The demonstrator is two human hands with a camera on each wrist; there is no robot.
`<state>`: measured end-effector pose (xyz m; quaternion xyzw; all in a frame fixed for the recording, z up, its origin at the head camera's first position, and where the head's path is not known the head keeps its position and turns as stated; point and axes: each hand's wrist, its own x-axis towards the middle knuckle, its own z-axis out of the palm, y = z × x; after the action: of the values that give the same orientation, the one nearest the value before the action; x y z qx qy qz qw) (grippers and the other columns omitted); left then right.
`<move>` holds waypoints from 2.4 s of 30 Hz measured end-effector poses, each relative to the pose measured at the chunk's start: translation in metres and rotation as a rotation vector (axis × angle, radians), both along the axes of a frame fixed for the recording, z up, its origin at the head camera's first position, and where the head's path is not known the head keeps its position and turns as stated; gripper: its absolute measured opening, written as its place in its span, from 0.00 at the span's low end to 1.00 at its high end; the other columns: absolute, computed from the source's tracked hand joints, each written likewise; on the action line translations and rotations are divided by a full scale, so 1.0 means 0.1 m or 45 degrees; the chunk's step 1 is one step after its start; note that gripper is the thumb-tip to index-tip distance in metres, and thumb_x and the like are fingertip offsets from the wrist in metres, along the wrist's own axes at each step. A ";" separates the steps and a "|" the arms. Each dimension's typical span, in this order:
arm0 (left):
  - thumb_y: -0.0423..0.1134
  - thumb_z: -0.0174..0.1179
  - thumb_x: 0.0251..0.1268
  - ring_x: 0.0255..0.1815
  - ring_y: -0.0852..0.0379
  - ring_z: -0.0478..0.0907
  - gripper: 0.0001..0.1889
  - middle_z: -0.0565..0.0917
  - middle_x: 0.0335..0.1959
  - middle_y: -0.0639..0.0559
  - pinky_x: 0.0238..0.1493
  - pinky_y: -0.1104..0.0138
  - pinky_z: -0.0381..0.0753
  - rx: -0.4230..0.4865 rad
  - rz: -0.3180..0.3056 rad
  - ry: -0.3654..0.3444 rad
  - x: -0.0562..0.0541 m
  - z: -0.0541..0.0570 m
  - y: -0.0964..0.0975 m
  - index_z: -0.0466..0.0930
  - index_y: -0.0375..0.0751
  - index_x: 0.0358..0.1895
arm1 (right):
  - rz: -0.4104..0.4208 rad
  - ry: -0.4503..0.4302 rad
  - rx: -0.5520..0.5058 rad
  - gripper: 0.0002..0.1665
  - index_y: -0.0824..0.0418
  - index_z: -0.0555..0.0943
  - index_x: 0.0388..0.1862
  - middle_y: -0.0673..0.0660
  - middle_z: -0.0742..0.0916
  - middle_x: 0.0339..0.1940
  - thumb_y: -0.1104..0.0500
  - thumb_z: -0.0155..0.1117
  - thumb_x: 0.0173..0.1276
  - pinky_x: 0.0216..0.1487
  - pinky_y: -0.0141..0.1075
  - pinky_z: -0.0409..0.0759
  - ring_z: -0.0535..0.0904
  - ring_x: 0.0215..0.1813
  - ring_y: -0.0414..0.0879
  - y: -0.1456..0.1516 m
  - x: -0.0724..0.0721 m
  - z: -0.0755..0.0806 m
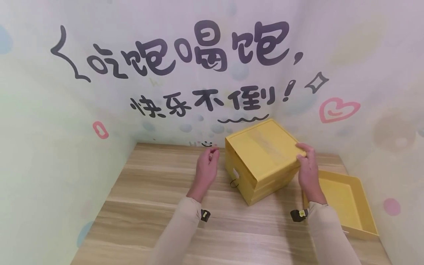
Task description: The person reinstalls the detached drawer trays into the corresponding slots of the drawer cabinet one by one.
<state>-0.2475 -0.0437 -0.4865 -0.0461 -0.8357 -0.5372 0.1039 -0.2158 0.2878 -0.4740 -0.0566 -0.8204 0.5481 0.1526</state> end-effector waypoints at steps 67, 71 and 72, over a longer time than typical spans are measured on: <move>0.40 0.69 0.64 0.37 0.56 0.78 0.22 0.81 0.59 0.40 0.43 0.69 0.78 0.398 -0.454 -0.197 -0.59 0.26 -0.29 0.78 0.45 0.60 | 0.220 -0.326 0.309 0.47 0.60 0.43 0.84 0.72 0.71 0.76 0.36 0.43 0.81 0.62 0.54 0.79 0.72 0.71 0.69 0.02 0.19 0.21; 0.39 0.69 0.64 0.37 0.56 0.78 0.21 0.79 0.63 0.35 0.42 0.70 0.78 0.422 -0.443 -0.210 -0.59 0.25 -0.28 0.78 0.48 0.59 | 0.170 -0.353 0.283 0.45 0.61 0.44 0.84 0.71 0.75 0.72 0.40 0.45 0.81 0.46 0.26 0.81 0.84 0.53 0.38 0.14 0.36 0.25; 0.39 0.69 0.64 0.37 0.56 0.78 0.21 0.78 0.63 0.35 0.42 0.70 0.78 0.429 -0.438 -0.216 -0.59 0.25 -0.28 0.78 0.48 0.59 | 0.149 -0.361 0.274 0.45 0.61 0.44 0.84 0.71 0.76 0.71 0.40 0.46 0.81 0.43 0.23 0.80 0.82 0.47 0.30 0.16 0.40 0.26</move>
<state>-0.3064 -0.0714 -0.4618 -0.1243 -0.7200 -0.6806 -0.0533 -0.1753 0.3041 -0.4483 -0.0689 -0.8894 0.4518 0.0084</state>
